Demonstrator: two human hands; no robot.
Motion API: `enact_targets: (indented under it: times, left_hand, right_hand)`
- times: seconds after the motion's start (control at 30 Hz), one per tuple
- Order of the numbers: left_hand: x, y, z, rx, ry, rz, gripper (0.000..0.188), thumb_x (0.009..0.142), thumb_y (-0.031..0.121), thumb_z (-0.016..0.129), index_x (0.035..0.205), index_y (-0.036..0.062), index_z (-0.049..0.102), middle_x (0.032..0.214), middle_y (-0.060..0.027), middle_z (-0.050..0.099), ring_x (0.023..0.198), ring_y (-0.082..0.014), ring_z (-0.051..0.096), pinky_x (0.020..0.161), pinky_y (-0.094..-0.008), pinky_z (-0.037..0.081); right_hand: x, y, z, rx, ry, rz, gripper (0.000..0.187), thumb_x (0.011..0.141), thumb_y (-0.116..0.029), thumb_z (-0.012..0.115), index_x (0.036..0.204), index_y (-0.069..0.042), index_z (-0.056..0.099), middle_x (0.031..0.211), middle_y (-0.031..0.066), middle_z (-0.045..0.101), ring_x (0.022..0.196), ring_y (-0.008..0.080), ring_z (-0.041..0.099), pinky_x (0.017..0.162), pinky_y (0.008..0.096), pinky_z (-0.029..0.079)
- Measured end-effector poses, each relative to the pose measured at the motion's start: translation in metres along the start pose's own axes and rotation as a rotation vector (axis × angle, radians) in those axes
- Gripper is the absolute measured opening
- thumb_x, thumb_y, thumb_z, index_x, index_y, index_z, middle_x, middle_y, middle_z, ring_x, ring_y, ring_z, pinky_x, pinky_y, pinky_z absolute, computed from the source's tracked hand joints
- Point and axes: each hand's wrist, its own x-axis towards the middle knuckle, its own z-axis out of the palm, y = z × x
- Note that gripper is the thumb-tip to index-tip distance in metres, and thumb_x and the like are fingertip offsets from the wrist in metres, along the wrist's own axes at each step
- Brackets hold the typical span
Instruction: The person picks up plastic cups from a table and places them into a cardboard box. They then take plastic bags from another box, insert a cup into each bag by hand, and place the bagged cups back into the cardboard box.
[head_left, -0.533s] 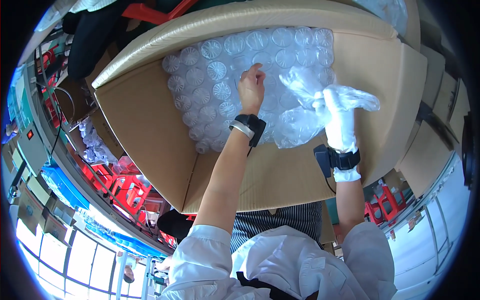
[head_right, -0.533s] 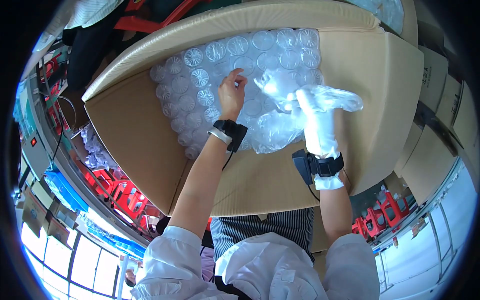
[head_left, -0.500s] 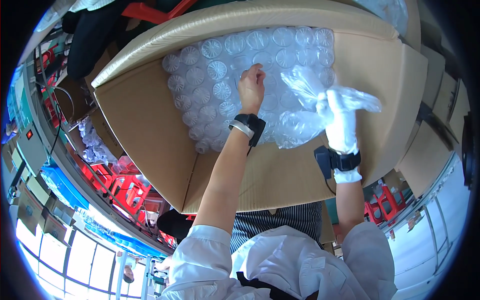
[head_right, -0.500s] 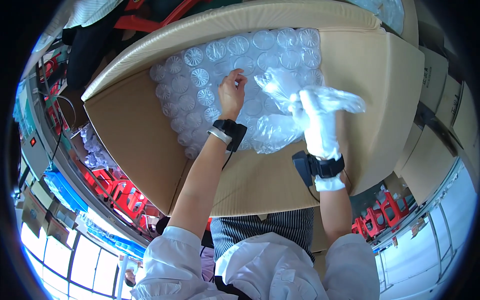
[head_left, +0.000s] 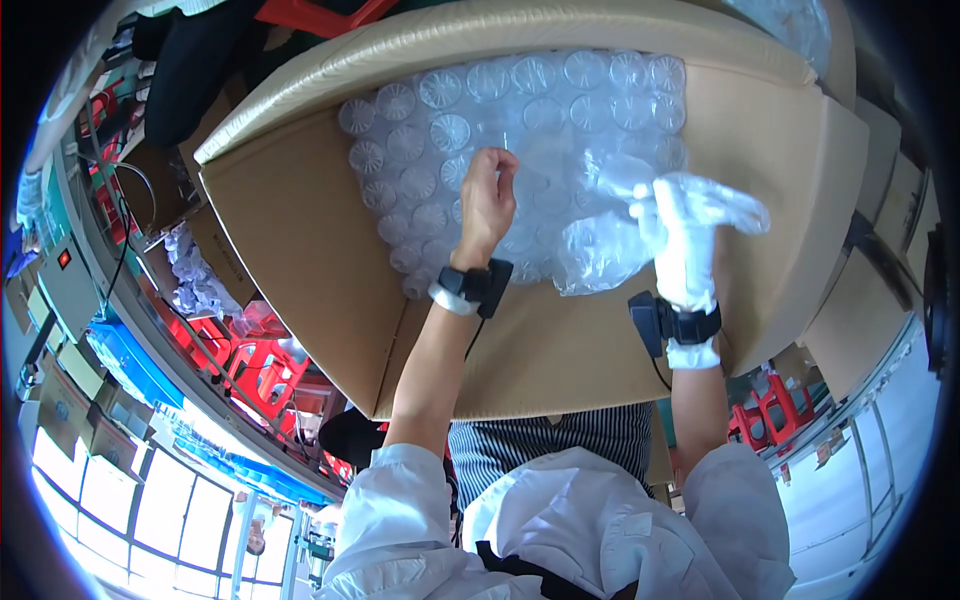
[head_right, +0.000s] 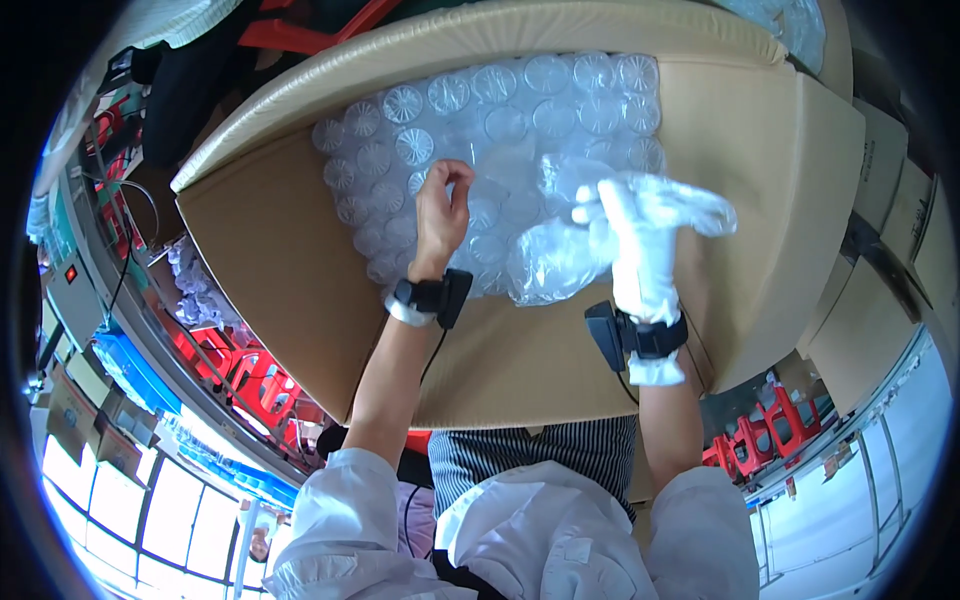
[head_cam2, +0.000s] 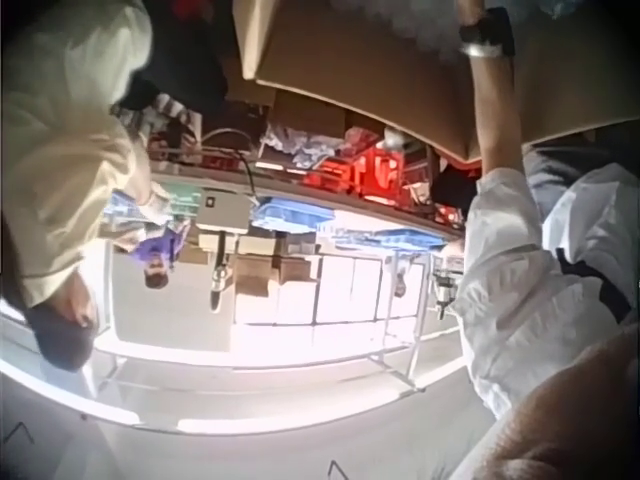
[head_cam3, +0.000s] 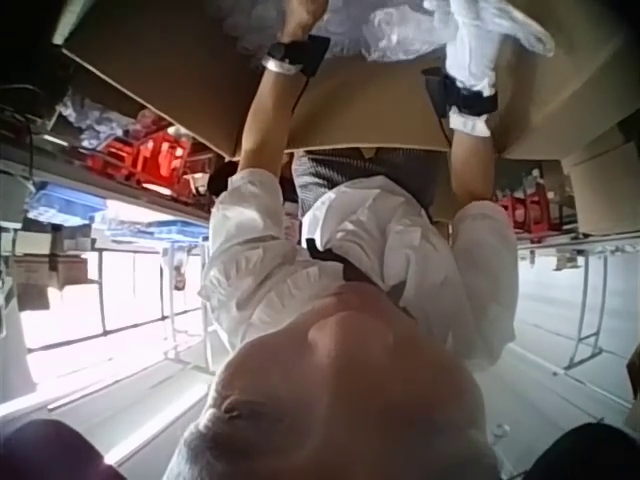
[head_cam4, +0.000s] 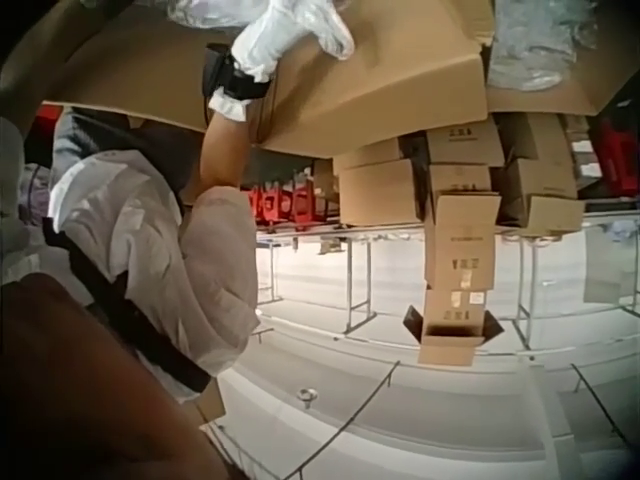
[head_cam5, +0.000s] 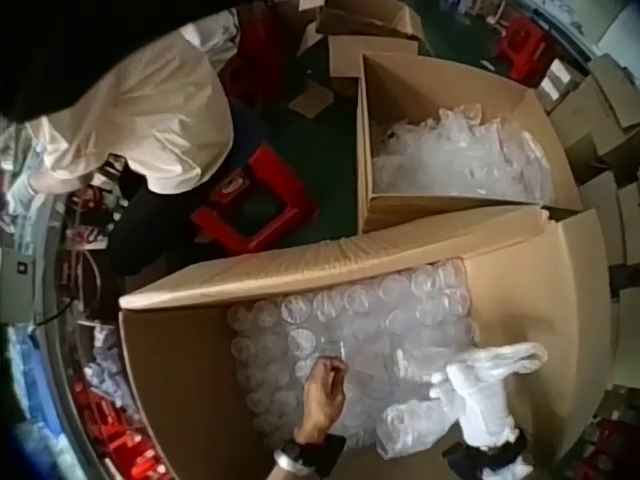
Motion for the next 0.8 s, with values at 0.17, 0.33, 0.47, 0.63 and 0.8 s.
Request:
enact_targets:
  times: [0.17,0.33,0.47,0.63,0.8]
  left_hand:
    - [0.007,0.003,-0.003,0.032,0.070,-0.073,0.012,0.078,-0.010,0.049,0.085,0.0000,0.051,0.080,-0.0112,0.057,0.074,-0.0200,0.056,0.070,-0.0285,0.044]
    - [0.000,-0.003,-0.004,0.094,0.110,0.104,0.010,0.082,-0.007,0.048,0.088,0.0012,0.049,0.083,-0.0083,0.056,0.078,-0.0157,0.054,0.070,-0.0257,0.043]
    - [-0.001,-0.003,-0.005,-0.120,0.117,-0.025,0.008,0.084,-0.005,0.048,0.089,0.0021,0.048,0.083,-0.0054,0.054,0.074,-0.0127,0.050,0.068,-0.0243,0.041]
    - [-0.009,0.006,-0.008,-0.374,0.128,-0.241,0.007,0.085,-0.004,0.046,0.089,0.0024,0.046,0.081,-0.0018,0.047,0.071,-0.0095,0.043,0.067,-0.0230,0.039]
    - [-0.014,0.001,0.000,-0.527,0.260,-0.400,0.007,0.085,-0.003,0.046,0.089,0.0024,0.047,0.082,-0.0012,0.045,0.073,-0.0079,0.041,0.067,-0.0224,0.037]
  right_hand:
    - [0.002,0.002,-0.005,-0.061,-0.051,-0.011,0.011,0.085,-0.016,0.057,0.091,-0.008,0.054,0.071,0.0039,0.058,0.058,0.0098,0.053,0.052,0.0216,0.045]
    - [0.011,0.023,-0.030,-0.242,-0.236,-0.192,0.010,0.086,-0.017,0.055,0.088,-0.007,0.055,0.063,0.0006,0.052,0.050,0.0059,0.045,0.045,0.0189,0.038]
    - [0.017,0.028,-0.004,-0.526,-0.204,-0.220,0.014,0.086,-0.018,0.053,0.092,-0.006,0.058,0.062,-0.0030,0.050,0.050,0.0025,0.041,0.044,0.0168,0.033]
    - [0.028,0.058,0.014,-0.238,-0.549,-0.028,0.023,0.083,-0.016,0.060,0.103,-0.006,0.059,0.064,-0.0060,0.049,0.053,0.0003,0.042,0.046,0.0152,0.034]
    - [0.026,0.077,0.014,-0.453,-0.200,-0.453,0.026,0.080,-0.012,0.063,0.105,-0.007,0.059,0.066,-0.0060,0.050,0.055,0.0004,0.043,0.049,0.0162,0.036]
